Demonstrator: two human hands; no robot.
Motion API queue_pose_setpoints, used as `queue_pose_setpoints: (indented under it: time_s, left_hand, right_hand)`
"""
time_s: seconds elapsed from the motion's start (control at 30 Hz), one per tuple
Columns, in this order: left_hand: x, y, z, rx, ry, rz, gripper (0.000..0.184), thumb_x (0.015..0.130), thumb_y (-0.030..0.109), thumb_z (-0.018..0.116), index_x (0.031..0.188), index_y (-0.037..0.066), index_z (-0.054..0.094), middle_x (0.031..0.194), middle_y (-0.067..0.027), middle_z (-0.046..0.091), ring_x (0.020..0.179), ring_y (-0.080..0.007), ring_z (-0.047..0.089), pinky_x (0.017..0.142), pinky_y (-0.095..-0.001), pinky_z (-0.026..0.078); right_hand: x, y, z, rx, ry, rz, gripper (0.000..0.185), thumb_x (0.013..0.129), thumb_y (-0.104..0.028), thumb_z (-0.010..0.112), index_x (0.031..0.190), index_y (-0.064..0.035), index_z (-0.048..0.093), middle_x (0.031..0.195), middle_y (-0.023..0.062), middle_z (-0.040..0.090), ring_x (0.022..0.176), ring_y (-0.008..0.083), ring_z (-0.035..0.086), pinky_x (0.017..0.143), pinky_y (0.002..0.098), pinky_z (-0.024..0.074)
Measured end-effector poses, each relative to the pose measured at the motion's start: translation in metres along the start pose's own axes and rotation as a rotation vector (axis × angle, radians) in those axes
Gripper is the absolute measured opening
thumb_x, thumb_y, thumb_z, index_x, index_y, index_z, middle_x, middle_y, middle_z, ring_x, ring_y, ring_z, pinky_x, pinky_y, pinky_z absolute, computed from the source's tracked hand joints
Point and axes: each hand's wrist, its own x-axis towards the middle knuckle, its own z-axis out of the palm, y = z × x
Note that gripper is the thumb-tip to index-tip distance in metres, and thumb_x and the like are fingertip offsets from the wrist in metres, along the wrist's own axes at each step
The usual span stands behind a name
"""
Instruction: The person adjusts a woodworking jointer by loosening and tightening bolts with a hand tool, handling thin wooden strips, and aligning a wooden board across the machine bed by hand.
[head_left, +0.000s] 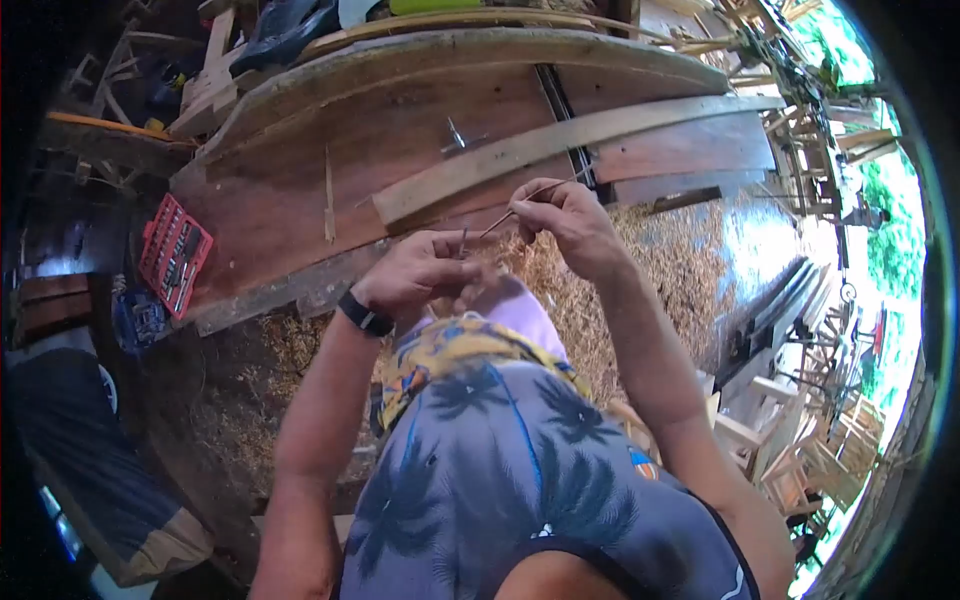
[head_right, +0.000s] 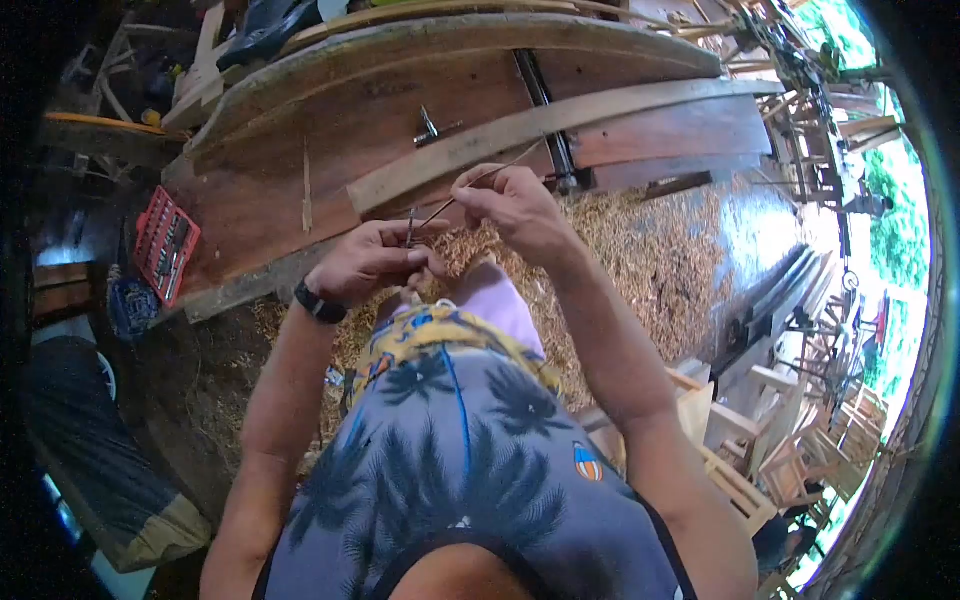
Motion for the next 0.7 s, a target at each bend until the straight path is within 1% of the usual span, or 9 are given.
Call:
queue_pose_setpoints:
  time_s: [0.03,0.07,0.17,0.27,0.37,0.47,0.57,0.7]
  left_hand:
    - [-0.013,0.001,0.007,0.059,-0.034,-0.039,0.051,0.096,0.01,0.066,0.141,-0.002,0.047,0.097,-0.0113,0.071,0.072,-0.0118,0.064,0.067,-0.0242,0.053]
    - [-0.022,0.002,0.016,0.001,-0.048,-0.059,0.05,0.094,0.009,0.067,0.139,-0.005,0.049,0.102,-0.0142,0.072,0.069,-0.0105,0.063,0.066,-0.0223,0.052]
    - [-0.035,-0.011,0.016,-0.019,-0.138,-0.1,0.05,0.095,0.007,0.065,0.139,-0.008,0.047,0.115,-0.0209,0.069,0.084,-0.0156,0.069,0.076,-0.0272,0.056]
    - [-0.042,-0.022,0.023,-0.199,-0.166,-0.06,0.046,0.097,0.008,0.058,0.138,-0.011,0.046,0.124,-0.0264,0.064,0.106,-0.0253,0.068,0.091,-0.0361,0.057]
    - [-0.043,-0.039,0.008,-0.347,-0.312,-0.036,0.046,0.099,0.01,0.053,0.139,-0.011,0.045,0.13,-0.0301,0.059,0.121,-0.0332,0.061,0.103,-0.0435,0.052]
    - [-0.053,-0.037,0.014,-0.27,-0.264,-0.022,0.048,0.1,0.011,0.051,0.142,-0.01,0.043,0.128,-0.0299,0.06,0.115,-0.0333,0.065,0.101,-0.0418,0.053]
    - [-0.054,-0.042,0.009,-0.287,-0.256,-0.079,0.05,0.098,0.01,0.052,0.143,-0.01,0.042,0.128,-0.0296,0.061,0.109,-0.0329,0.068,0.097,-0.0391,0.056]
    - [-0.058,-0.038,0.014,-0.302,-0.231,-0.069,0.05,0.098,0.008,0.052,0.143,-0.01,0.042,0.124,-0.0279,0.063,0.104,-0.0316,0.07,0.094,-0.0361,0.058]
  right_hand:
    - [-0.007,0.006,0.001,0.011,-0.036,0.018,0.019,0.096,-0.017,0.066,0.098,0.0023,0.068,0.08,0.003,0.067,0.072,0.009,0.06,0.065,0.024,0.0472]
    - [-0.014,0.008,0.004,0.018,-0.063,0.057,0.017,0.094,-0.015,0.067,0.099,0.0008,0.066,0.079,0.0042,0.065,0.07,0.0109,0.059,0.067,0.0259,0.048]
    - [-0.033,0.013,0.016,0.015,-0.098,0.082,0.017,0.094,-0.016,0.067,0.098,0.0007,0.066,0.078,0.0042,0.065,0.07,0.0108,0.059,0.067,0.0262,0.048]
    - [-0.043,0.019,0.023,-0.031,-0.119,0.147,0.018,0.093,-0.017,0.069,0.097,0.0009,0.066,0.078,0.0037,0.065,0.07,0.0107,0.059,0.067,0.0264,0.0482]
    - [-0.043,0.023,0.027,-0.062,-0.149,0.183,0.018,0.093,-0.017,0.069,0.096,0.0012,0.066,0.079,0.0032,0.065,0.07,0.0109,0.059,0.067,0.0264,0.0481]
    - [-0.041,0.027,0.028,-0.046,-0.162,0.201,0.017,0.093,-0.016,0.068,0.095,0.0015,0.066,0.079,0.0029,0.064,0.071,0.0113,0.059,0.067,0.0266,0.048]
    - [-0.04,0.027,0.031,-0.01,-0.189,0.187,0.017,0.093,-0.015,0.068,0.094,0.0015,0.066,0.081,0.0029,0.064,0.072,0.0113,0.059,0.067,0.0269,0.0478]
    - [-0.039,0.027,0.032,0.014,-0.21,0.219,0.018,0.093,-0.016,0.067,0.093,0.0018,0.066,0.082,0.0033,0.064,0.074,0.0109,0.059,0.068,0.027,0.0474]
